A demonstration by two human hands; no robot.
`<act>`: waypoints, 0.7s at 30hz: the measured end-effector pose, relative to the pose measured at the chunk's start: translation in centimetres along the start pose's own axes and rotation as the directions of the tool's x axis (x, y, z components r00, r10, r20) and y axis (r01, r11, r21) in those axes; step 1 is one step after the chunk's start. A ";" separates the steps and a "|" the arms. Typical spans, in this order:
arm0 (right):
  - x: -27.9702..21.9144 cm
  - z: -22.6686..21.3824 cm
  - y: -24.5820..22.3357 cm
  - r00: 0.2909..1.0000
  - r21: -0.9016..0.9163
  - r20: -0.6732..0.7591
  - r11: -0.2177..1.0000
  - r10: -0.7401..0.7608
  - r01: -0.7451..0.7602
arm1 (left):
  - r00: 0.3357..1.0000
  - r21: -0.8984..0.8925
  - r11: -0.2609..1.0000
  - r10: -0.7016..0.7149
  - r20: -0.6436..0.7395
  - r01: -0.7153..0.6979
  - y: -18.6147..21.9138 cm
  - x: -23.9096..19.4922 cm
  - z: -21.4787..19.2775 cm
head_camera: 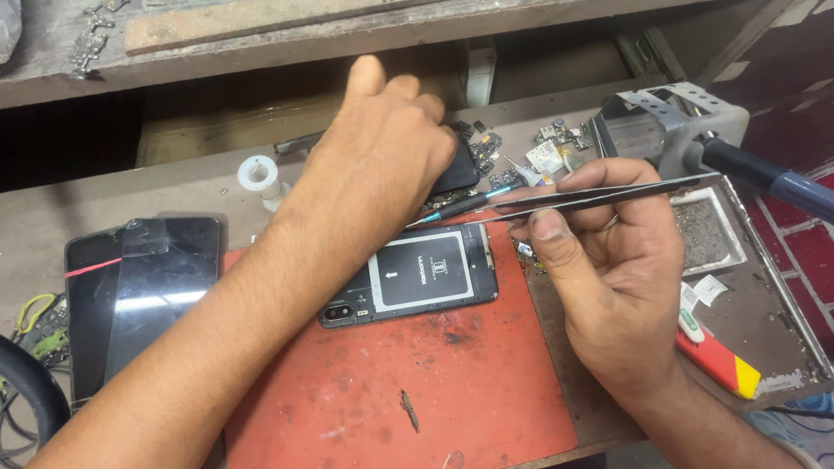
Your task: The person uses tweezers to place small components onto a disassembled mobile phone chassis and then uses a small screwdriver to tighten screws on the device. The work is performed on a cluttered workbench with various tools and parts visible.
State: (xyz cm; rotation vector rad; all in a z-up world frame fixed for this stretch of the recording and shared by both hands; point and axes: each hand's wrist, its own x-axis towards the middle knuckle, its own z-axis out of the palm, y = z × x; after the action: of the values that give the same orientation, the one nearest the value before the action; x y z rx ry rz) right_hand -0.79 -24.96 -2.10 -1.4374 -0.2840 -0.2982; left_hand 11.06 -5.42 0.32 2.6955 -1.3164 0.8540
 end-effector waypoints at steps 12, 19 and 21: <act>0.1 -0.2 0.1 1.000 -0.030 0.001 0.999 -0.018 0.018 | 0.999 0.024 0.999 0.032 0.008 -0.032 -0.5 0.3 -1.0; 0.3 -0.1 0.1 0.999 0.012 -0.017 0.999 -0.037 0.037 | 0.969 -0.430 0.878 -0.244 -0.024 0.210 0.1 -3.2 -4.9; 0.3 0.1 0.0 0.999 0.000 -0.024 1.000 -0.030 0.030 | 0.947 -0.536 0.796 -0.320 0.024 0.283 0.9 -4.3 -6.0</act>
State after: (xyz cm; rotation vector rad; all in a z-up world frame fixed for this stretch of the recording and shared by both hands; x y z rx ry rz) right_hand -0.51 -24.92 -1.96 -1.4299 -0.2866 -0.3393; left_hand 5.54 -1.41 3.14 2.3083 -0.8924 0.4486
